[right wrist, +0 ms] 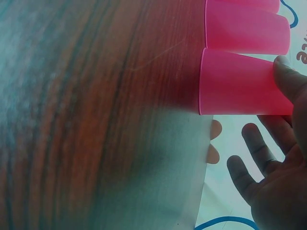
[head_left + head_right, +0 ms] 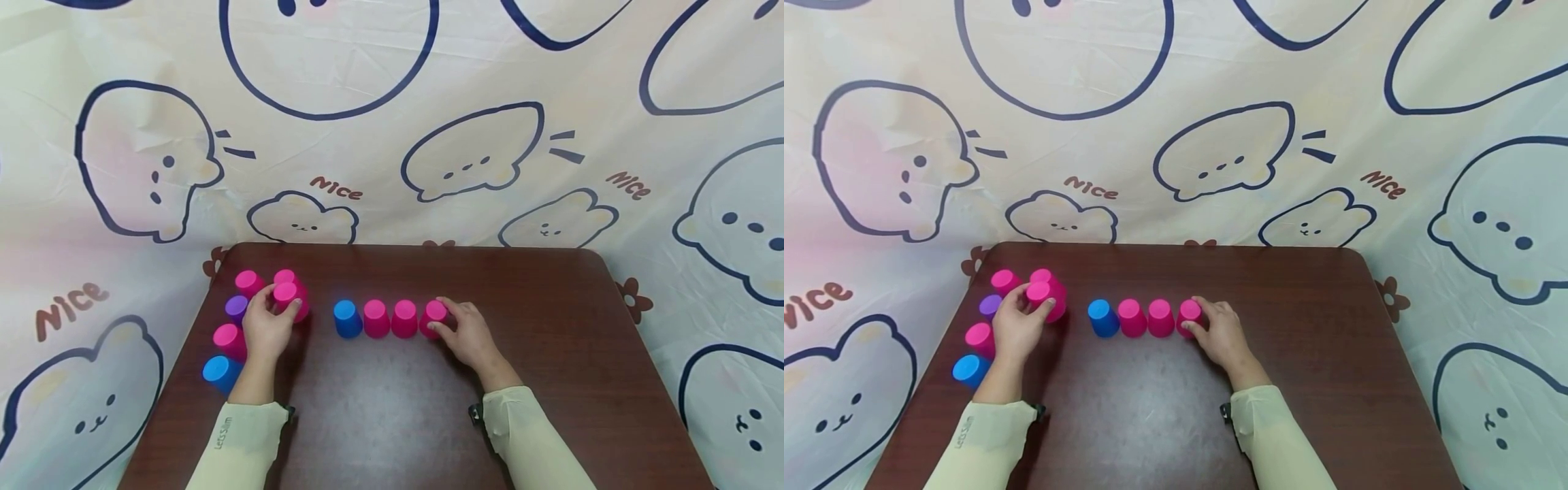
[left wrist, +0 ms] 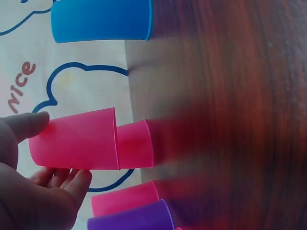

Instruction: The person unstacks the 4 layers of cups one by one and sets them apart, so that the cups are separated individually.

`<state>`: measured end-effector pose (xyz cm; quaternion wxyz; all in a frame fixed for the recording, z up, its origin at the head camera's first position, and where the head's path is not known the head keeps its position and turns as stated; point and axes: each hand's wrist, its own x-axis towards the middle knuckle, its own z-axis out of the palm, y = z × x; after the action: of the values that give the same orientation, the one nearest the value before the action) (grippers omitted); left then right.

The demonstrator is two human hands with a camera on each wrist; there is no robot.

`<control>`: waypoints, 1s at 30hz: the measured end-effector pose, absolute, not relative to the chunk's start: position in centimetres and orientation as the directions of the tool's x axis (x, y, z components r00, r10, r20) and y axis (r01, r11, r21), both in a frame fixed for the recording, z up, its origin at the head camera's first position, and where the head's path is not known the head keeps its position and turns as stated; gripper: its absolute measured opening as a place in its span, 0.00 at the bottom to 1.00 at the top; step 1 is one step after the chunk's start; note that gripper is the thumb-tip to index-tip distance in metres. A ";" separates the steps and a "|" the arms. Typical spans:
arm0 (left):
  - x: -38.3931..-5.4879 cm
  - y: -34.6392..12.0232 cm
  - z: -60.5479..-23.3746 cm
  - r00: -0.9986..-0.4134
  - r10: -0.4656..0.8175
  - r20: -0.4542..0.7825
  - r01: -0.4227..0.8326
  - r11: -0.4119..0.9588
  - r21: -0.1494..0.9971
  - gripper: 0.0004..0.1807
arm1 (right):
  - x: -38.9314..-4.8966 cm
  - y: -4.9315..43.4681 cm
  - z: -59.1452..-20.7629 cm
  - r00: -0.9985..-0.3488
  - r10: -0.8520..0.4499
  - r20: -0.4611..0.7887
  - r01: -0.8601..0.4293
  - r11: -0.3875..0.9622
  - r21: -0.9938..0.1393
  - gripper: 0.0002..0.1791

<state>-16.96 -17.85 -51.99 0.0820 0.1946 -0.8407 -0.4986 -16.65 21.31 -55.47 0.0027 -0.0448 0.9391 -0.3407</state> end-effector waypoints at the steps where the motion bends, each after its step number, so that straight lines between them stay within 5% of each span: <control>1: -17.0 -17.9 -52.1 -0.909 -0.412 -0.057 -0.249 0.428 0.869 0.40 | -16.6 21.3 -55.5 -0.996 -0.086 0.025 -0.082 0.765 -0.639 0.38; 30: -17.0 -18.7 -54.1 -0.891 -0.446 -0.083 -0.305 0.454 0.837 0.40 | -16.8 21.2 -55.5 -0.995 -0.095 0.039 -0.099 0.775 -0.625 0.38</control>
<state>-17.01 -18.75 -54.11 0.0742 0.2210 -0.8493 -0.4737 -16.76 21.23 -55.51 -0.0028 -0.0515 0.9420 -0.3317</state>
